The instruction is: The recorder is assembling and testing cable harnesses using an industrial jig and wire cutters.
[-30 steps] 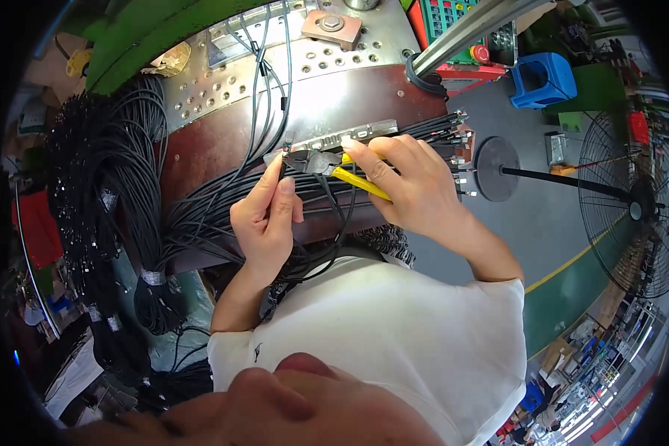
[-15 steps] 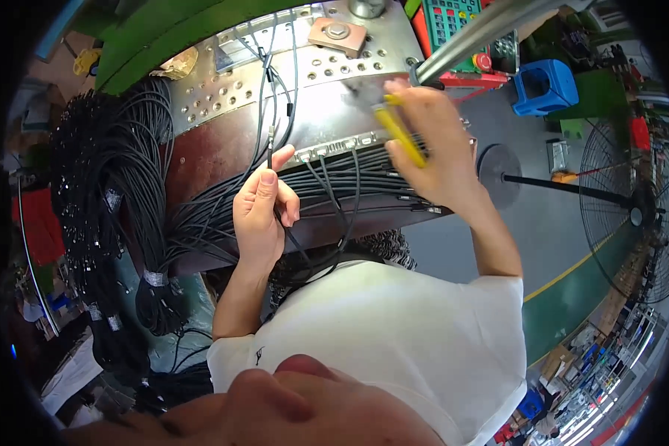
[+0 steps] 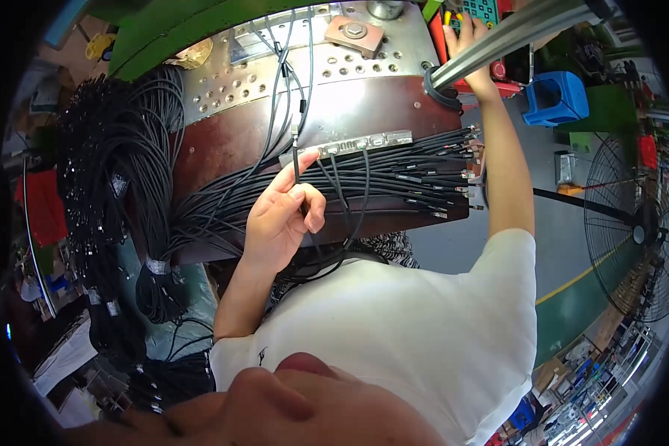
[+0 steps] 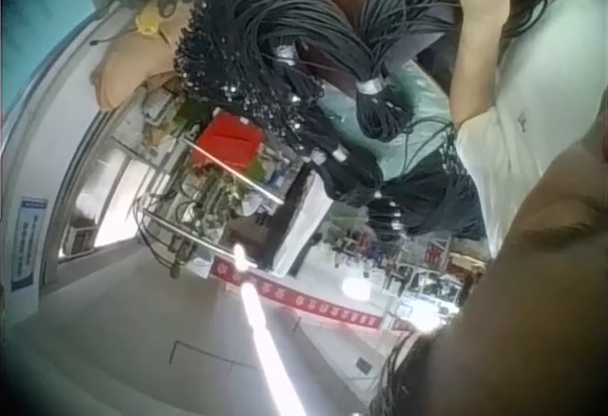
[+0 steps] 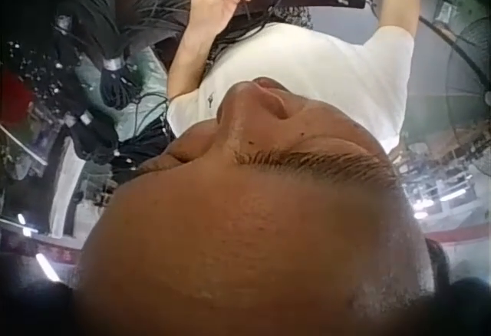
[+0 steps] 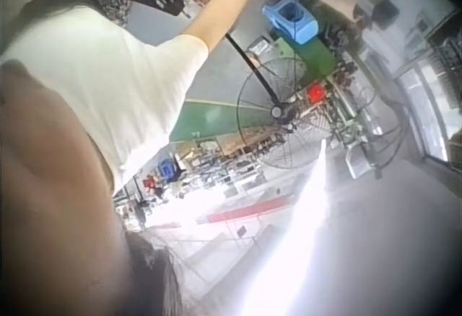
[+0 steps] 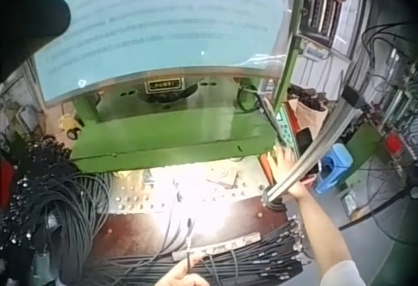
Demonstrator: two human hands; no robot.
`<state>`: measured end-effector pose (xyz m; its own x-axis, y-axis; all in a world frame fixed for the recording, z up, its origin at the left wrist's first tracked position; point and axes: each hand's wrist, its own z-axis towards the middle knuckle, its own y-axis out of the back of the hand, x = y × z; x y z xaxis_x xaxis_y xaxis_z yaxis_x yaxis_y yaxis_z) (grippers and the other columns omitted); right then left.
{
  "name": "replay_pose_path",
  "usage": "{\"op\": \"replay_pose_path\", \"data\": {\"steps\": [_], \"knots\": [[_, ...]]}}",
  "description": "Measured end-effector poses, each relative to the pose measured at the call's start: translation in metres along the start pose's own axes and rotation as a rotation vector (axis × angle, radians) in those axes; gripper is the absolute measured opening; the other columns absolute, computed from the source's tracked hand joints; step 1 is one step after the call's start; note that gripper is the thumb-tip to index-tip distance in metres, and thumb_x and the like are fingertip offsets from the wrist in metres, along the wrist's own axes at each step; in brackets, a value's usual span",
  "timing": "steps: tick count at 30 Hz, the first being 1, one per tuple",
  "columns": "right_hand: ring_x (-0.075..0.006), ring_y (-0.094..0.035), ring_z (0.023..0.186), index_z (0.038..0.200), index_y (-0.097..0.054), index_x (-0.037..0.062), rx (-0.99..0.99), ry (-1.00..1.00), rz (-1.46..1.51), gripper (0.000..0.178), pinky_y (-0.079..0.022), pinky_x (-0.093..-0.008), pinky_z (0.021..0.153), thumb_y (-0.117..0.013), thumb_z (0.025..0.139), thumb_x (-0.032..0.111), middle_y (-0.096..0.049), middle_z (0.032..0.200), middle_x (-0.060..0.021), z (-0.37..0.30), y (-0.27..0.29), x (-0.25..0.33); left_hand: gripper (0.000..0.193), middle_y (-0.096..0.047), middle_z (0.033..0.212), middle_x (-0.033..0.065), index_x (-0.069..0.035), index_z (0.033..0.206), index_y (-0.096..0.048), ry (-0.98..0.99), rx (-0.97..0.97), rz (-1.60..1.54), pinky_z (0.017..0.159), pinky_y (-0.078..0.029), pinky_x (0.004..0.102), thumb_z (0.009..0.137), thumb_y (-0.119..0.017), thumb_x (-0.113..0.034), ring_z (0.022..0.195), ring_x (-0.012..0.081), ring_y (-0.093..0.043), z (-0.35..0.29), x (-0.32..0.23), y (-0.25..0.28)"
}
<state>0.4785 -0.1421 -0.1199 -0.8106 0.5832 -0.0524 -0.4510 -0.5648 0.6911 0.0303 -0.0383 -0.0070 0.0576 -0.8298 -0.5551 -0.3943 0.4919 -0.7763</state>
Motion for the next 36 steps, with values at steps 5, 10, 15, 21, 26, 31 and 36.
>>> {"op": "replay_pose_path", "data": {"steps": [5,10,15,21,26,31,36], "knots": [[-0.0295,-0.054,0.087,0.103,-0.055,-0.0004,-0.447,-0.339,0.479,0.017,-0.043,-0.0402,0.082,-0.054,0.089,0.01,-0.056,0.099,-0.0152,-0.004,0.156,0.081,0.062,-0.061,0.086,0.0147,-0.004,0.146,-0.011,0.053,0.078,0.202,0.062,-0.043,0.0214,0.096,-0.045,-0.018,0.063,0.0111,-0.052,0.01,-0.003,0.006],[-0.0175,-0.058,0.084,0.091,-0.061,0.0087,0.179,0.731,0.515,0.018,-0.047,-0.0332,0.077,-0.061,0.073,0.007,-0.059,0.087,-0.0013,0.001,0.24,0.177,0.067,-0.064,0.088,0.0148,-0.007,0.147,0.0,0.212,0.293,0.343,0.062,-0.047,0.0242,0.096,-0.044,-0.012,0.062,0.012,-0.056,0.026,-0.002,-0.024],[-0.023,-0.06,0.076,0.083,-0.063,0.0102,0.084,0.436,0.365,0.021,-0.048,-0.036,0.069,-0.065,0.063,0.014,-0.059,0.08,-0.0023,0.0,0.226,0.115,0.03,-0.065,0.074,0.0101,-0.001,0.12,-0.05,0.117,0.179,1.172,0.058,-0.047,0.0273,0.091,-0.053,-0.011,0.062,0.0155,-0.061,-0.011,-0.022,0.001],[-0.0149,-0.05,0.067,0.08,-0.055,0.0086,0.292,0.555,0.83,0.018,-0.039,-0.0283,0.058,-0.066,0.074,0.021,-0.043,0.071,0.0004,-0.021,0.239,0.233,0.014,-0.062,0.066,0.0106,0.001,0.082,-0.063,-0.283,0.127,1.516,0.054,-0.045,0.0279,0.087,-0.056,-0.01,0.057,0.0214,-0.061,-0.017,-0.033,0.002],[-0.0138,-0.053,0.069,0.077,-0.055,0.0107,0.339,0.557,0.764,0.017,-0.04,-0.0298,0.064,-0.068,0.073,0.021,-0.047,0.069,-0.0003,-0.015,0.233,0.187,0.009,-0.056,0.06,0.0084,-0.004,0.079,-0.064,-0.397,0.142,1.421,0.045,-0.037,0.0309,0.081,-0.064,-0.013,0.048,0.0243,-0.051,-0.043,-0.049,0.013],[-0.0192,-0.06,0.085,0.082,-0.06,0.0099,0.346,0.391,0.618,0.014,-0.043,-0.0363,0.076,-0.068,0.075,0.018,-0.058,0.079,-0.0021,-0.021,0.229,0.12,0.011,-0.057,0.06,0.007,-0.004,0.076,-0.064,-0.452,0.118,1.4,0.044,-0.037,0.0293,0.081,-0.064,-0.014,0.047,0.0221,-0.051,-0.044,-0.057,0.022],[-0.0236,-0.06,0.088,0.085,-0.06,0.0085,0.335,0.334,0.554,0.016,-0.045,-0.0373,0.079,-0.068,0.075,0.018,-0.059,0.086,-0.0035,-0.037,0.213,0.103,0.008,-0.06,0.061,0.0051,-0.004,0.075,-0.064,-0.518,0.127,1.412,0.043,-0.035,0.0284,0.078,-0.064,-0.011,0.045,0.0197,-0.047,-0.053,-0.062,0.022]]}}
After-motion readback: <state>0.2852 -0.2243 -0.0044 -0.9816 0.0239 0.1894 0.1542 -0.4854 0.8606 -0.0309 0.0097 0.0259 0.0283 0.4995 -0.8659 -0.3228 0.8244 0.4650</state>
